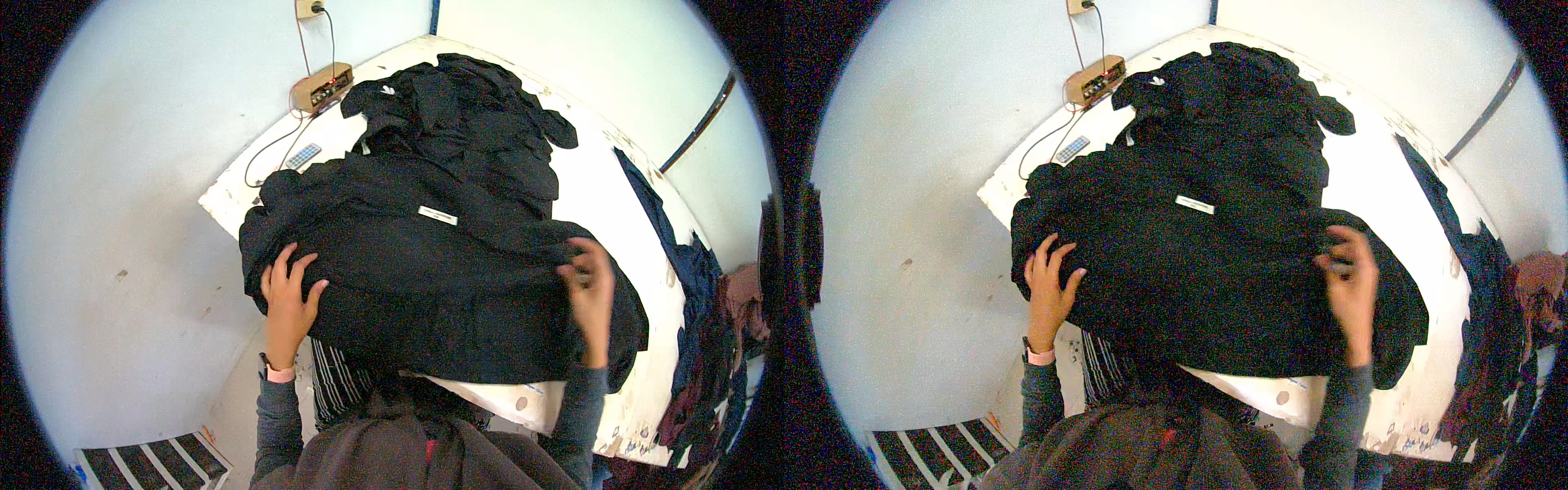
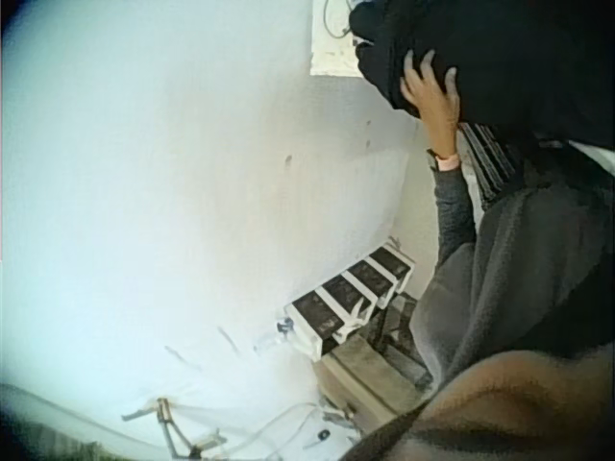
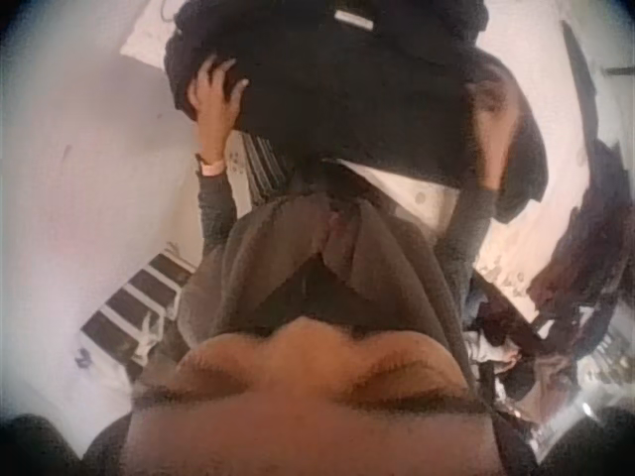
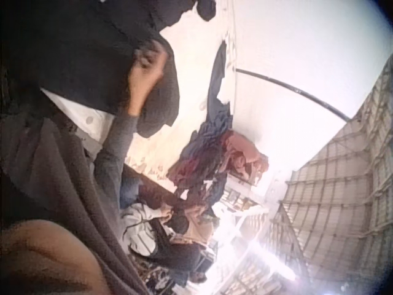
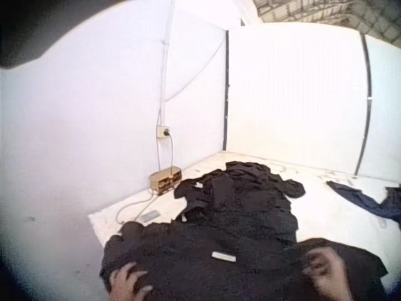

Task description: The person uses shears to cut a black jacket laid on a white table. They repeatedly lift and reposition the jacket, cut along seams and edges, and remove small fabric pieces. The jacket is handled one at a time, with frequent adjustments to access different areas.

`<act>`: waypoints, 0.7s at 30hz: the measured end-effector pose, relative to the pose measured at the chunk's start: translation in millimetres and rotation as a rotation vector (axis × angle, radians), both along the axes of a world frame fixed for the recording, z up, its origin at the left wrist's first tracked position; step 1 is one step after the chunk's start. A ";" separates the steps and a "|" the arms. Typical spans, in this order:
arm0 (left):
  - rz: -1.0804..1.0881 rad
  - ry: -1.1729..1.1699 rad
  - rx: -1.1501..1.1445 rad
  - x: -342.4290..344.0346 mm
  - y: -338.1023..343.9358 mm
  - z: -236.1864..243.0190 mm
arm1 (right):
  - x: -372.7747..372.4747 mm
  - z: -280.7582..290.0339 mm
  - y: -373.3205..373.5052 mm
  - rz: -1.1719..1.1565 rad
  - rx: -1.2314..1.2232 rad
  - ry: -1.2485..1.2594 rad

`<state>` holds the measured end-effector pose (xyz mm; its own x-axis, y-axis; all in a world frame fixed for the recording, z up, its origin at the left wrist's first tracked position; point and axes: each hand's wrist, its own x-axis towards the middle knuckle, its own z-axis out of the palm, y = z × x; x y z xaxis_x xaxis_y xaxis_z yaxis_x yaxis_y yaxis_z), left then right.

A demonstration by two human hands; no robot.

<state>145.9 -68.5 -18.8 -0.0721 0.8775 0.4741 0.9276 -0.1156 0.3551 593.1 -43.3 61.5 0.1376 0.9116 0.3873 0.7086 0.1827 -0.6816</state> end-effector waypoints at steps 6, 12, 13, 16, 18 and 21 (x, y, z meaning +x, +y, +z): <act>-0.313 0.016 -0.104 14.8 -5.1 16.9 | 133.4 77.7 17.5 -0.302 0.368 -0.149; -0.485 0.078 -0.084 49.7 -1.8 16.7 | 91.1 46.0 20.3 -0.332 0.253 -0.442; -0.468 0.073 -0.089 48.0 -1.8 15.0 | 41.2 43.0 10.1 -0.198 0.032 -0.218; -0.423 0.109 -0.087 41.5 -4.5 16.8 | -65.1 32.5 -9.7 0.360 -0.241 0.067; -0.401 0.177 -0.051 42.5 -3.4 19.7 | -111.6 5.6 -14.1 0.680 -0.267 0.165; -0.409 0.265 -0.001 40.7 -2.9 31.1 | -166.6 -27.3 -16.9 0.740 -0.007 -0.141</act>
<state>186.6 -71.3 12.3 0.4018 0.8093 0.4285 0.8647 -0.4894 0.1135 426.5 -60.1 34.2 -0.5626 0.7492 0.3496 0.4831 0.6410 -0.5964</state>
